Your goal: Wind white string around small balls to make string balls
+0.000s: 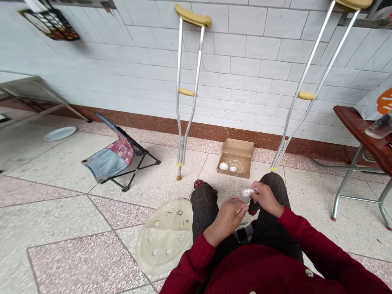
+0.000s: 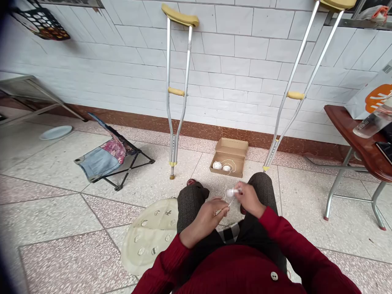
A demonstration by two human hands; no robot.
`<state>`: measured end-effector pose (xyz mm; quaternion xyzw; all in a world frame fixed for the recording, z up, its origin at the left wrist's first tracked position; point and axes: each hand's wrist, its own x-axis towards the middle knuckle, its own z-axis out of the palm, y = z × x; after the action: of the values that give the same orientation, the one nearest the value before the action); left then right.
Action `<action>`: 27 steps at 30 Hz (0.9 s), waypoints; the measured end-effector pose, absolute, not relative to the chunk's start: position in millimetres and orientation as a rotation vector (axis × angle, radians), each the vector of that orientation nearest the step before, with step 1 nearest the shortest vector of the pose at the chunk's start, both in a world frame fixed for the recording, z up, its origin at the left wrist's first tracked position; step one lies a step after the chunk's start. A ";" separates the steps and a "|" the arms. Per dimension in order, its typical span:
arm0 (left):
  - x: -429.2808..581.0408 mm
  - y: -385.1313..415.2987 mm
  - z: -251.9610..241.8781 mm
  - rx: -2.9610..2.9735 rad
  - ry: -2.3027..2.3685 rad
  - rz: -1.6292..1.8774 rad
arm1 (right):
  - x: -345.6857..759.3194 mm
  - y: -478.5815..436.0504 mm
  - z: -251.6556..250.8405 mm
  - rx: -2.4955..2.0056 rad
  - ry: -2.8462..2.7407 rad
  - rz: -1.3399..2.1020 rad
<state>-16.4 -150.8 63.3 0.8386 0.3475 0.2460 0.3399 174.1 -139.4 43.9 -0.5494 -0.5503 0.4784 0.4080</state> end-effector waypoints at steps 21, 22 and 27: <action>-34.7 -136.1 54.1 2.130 0.976 0.643 | 157.7 -178.9 27.5 -1.085 -1.336 1.894; -32.4 -137.8 52.1 2.075 0.976 0.642 | 159.2 -175.2 36.4 -1.079 -1.247 1.846; -12.6 -160.0 41.8 2.035 0.976 0.567 | 172.7 -139.5 45.3 -1.250 -1.070 1.463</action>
<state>-12.6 -160.0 41.8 0.8030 0.3852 0.2235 0.3960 172.7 -139.5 45.3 -0.5061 -0.4332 0.5924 0.4530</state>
